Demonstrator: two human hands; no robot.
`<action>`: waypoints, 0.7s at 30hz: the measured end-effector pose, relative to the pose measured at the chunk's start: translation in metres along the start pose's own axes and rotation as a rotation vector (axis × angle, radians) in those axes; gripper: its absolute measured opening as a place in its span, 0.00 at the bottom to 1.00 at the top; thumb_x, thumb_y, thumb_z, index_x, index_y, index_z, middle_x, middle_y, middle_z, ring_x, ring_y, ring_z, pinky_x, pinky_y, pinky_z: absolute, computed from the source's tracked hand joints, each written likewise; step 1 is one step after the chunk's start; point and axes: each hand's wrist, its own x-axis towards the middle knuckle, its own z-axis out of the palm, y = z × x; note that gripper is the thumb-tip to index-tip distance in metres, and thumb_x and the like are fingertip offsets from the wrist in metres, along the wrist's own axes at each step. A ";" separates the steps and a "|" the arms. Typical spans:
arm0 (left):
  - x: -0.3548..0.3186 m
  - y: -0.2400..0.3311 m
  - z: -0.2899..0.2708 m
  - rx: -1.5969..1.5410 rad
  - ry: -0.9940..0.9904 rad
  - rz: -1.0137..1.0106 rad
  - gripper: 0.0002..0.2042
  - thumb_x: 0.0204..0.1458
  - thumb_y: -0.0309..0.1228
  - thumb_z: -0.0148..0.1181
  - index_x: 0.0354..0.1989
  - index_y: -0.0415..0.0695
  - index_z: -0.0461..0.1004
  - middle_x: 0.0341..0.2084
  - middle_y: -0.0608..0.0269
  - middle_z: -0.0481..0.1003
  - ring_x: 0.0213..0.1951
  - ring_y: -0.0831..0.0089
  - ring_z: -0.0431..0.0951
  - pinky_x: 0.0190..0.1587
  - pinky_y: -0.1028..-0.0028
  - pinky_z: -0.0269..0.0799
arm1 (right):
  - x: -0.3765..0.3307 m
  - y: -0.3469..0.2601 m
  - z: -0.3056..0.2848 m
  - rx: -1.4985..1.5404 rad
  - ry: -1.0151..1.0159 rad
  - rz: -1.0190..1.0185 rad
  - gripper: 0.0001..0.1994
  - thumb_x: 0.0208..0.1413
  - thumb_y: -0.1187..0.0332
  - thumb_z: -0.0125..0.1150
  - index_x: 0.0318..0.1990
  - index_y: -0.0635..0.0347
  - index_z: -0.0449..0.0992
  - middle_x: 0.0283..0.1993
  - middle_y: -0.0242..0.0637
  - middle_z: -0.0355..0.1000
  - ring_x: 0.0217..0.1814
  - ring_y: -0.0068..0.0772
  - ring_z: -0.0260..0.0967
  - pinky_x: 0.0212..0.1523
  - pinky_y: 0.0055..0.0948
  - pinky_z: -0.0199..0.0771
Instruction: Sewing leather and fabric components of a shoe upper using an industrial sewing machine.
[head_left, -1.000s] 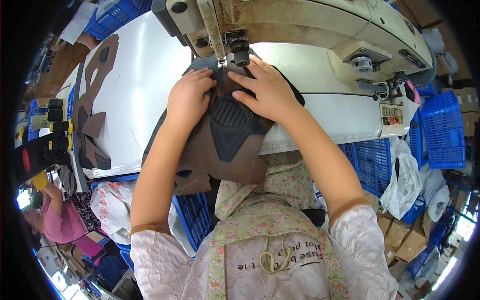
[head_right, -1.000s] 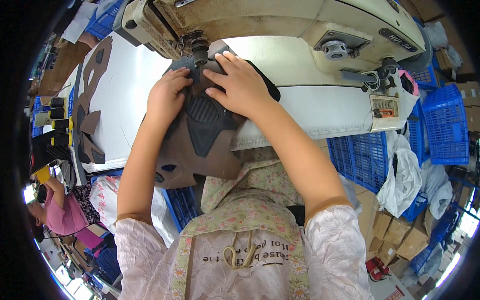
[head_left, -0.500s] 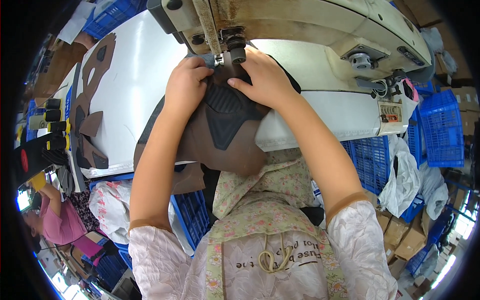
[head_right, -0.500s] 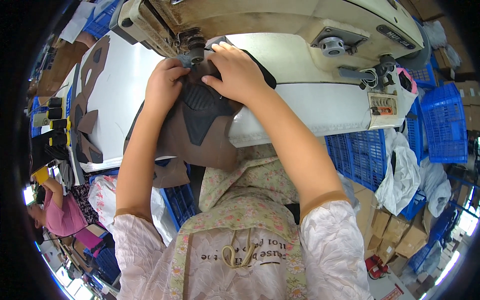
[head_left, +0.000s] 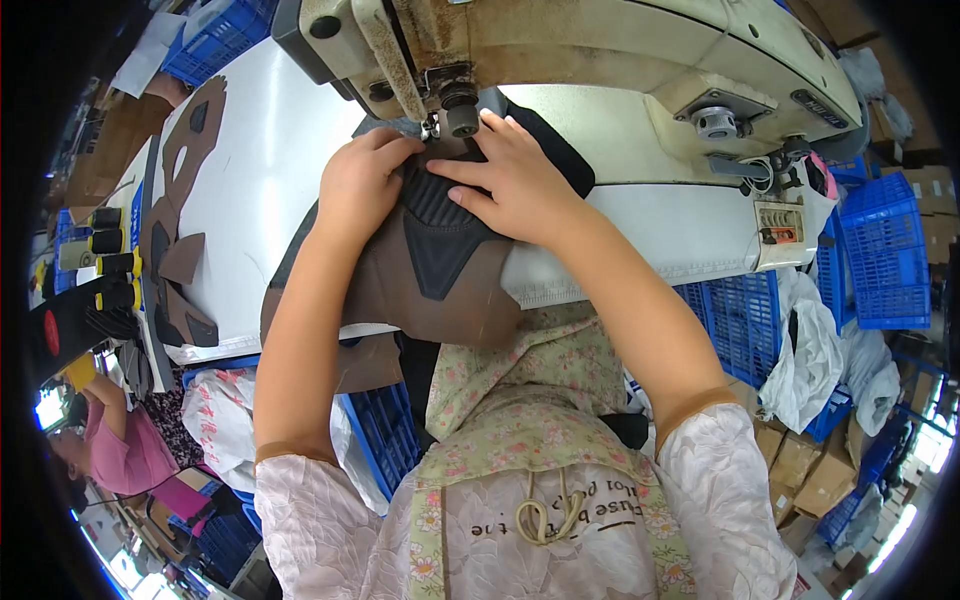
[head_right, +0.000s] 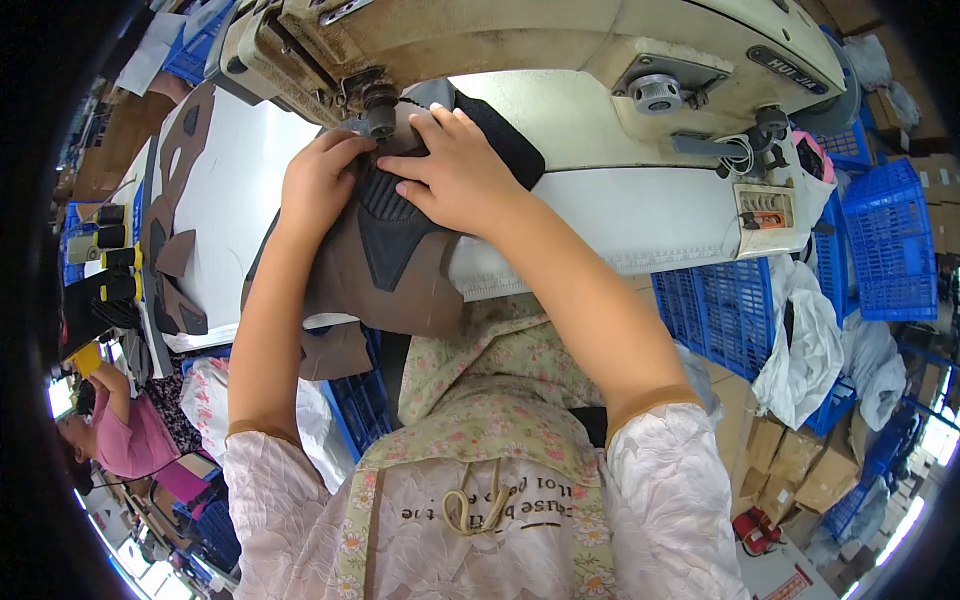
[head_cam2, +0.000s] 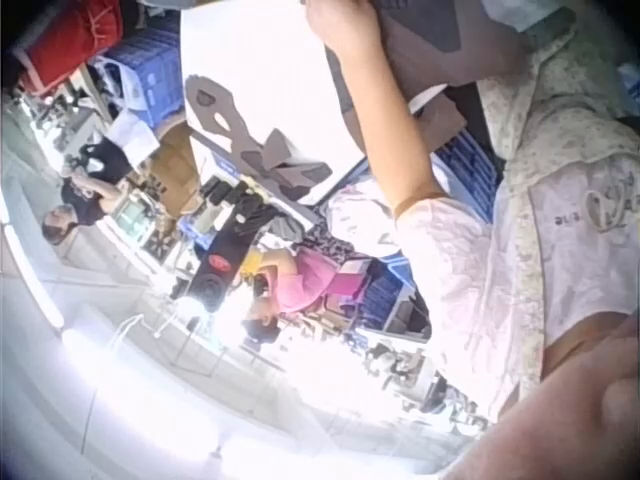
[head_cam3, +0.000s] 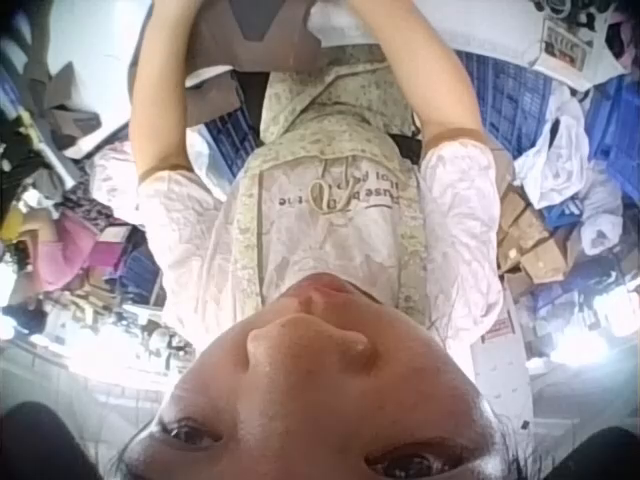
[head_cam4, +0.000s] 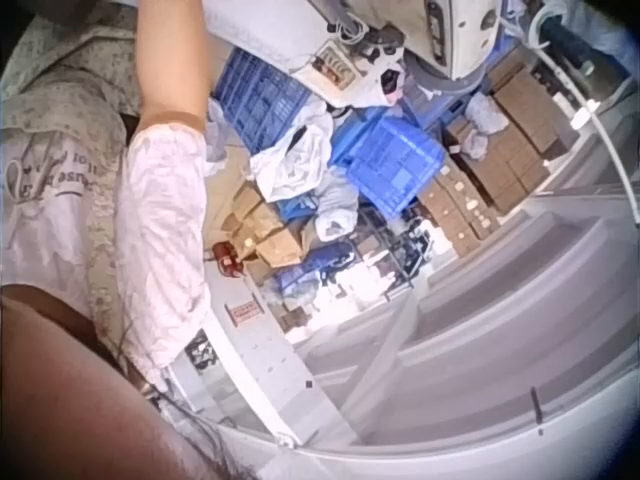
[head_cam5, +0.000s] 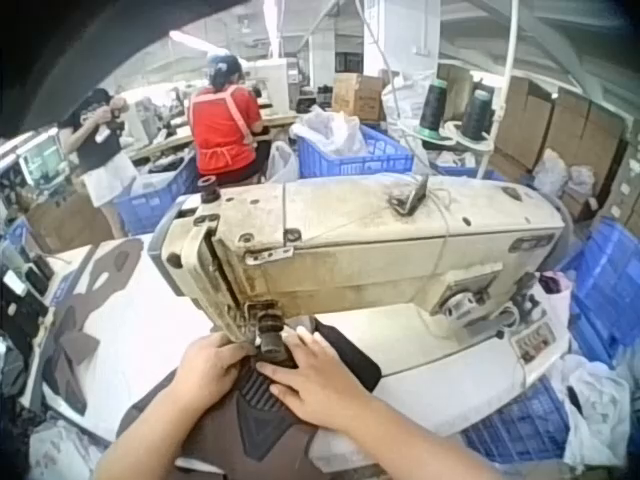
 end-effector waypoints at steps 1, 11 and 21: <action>0.000 0.000 -0.001 0.011 -0.009 0.015 0.15 0.41 0.20 0.58 0.37 0.49 0.80 0.35 0.60 0.78 0.37 0.56 0.78 0.39 0.62 0.75 | 0.000 0.000 0.000 -0.007 -0.021 -0.005 0.16 0.54 0.58 0.62 0.51 0.39 0.80 0.59 0.51 0.63 0.66 0.61 0.55 0.66 0.55 0.55; -0.001 -0.004 -0.004 0.140 -0.142 0.125 0.17 0.37 0.18 0.60 0.39 0.47 0.80 0.42 0.61 0.78 0.40 0.58 0.80 0.41 0.65 0.77 | -0.002 0.004 0.005 -0.059 -0.013 -0.012 0.15 0.55 0.55 0.60 0.50 0.35 0.81 0.62 0.50 0.62 0.68 0.61 0.54 0.67 0.53 0.54; -0.001 -0.008 0.004 0.100 -0.079 0.006 0.14 0.41 0.20 0.59 0.38 0.47 0.82 0.43 0.63 0.79 0.42 0.61 0.80 0.44 0.67 0.77 | 0.003 0.009 0.009 -0.052 0.027 -0.016 0.16 0.54 0.55 0.62 0.50 0.40 0.81 0.59 0.48 0.65 0.67 0.55 0.56 0.67 0.51 0.56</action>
